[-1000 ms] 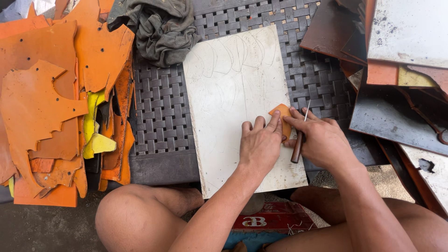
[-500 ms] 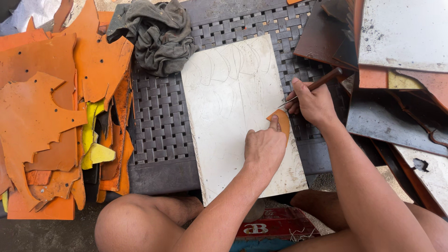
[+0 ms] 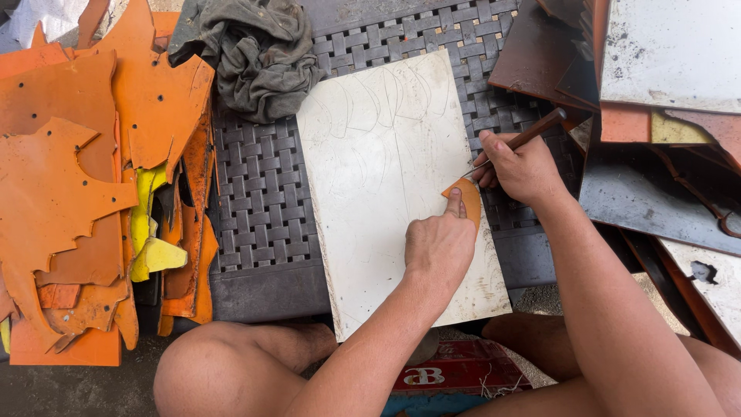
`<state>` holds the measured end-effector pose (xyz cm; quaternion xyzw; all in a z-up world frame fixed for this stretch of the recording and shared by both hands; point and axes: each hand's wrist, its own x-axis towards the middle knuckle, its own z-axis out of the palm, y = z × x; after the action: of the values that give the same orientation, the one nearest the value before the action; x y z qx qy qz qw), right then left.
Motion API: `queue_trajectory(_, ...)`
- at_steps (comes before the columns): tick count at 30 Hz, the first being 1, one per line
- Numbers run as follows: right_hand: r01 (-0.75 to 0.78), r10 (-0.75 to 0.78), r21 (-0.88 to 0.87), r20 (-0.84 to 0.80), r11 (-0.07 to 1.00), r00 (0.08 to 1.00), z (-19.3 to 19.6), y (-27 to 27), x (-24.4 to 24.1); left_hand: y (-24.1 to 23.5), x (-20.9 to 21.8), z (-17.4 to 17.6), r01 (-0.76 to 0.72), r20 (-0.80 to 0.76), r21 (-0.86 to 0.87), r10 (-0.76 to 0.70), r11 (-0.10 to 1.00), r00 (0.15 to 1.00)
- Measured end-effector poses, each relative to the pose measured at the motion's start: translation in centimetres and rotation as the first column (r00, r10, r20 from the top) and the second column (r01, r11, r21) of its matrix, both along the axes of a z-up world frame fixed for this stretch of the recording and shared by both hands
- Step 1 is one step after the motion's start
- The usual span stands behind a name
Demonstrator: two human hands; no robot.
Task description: The person uses a knife to cut an orange leather piece on a white cutting board, following a pencil outline. They repeatedly reposition the piece and trim its edges to match the drawn shape.
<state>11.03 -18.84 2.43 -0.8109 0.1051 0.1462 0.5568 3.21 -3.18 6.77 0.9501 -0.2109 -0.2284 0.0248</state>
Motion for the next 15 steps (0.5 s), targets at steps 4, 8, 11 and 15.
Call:
queue_trajectory(4,0.033,-0.035,0.022,0.058,0.999,0.998,-0.4,-0.4,-1.2,-0.1,0.0,0.2,-0.009,0.02,-0.01,0.009,1.0,1.0)
queue_trajectory(8,0.057,-0.07,0.071,0.197,0.996,0.978,-0.3,-0.2,-4.2,0.0,0.0,0.5,-0.016,-0.032,-0.01,0.016,1.0,0.999)
queue_trajectory(11,0.132,-0.12,-0.029,0.269,0.991,0.956,0.2,0.8,-6.7,-0.1,-0.1,0.5,-0.033,-0.007,-0.026,0.032,0.999,0.999)
queue_trajectory(15,0.193,-0.096,-0.214,0.394,0.958,0.914,1.4,2.3,-10.1,0.0,-0.1,0.3,-0.032,0.003,-0.026,0.033,0.999,0.999)
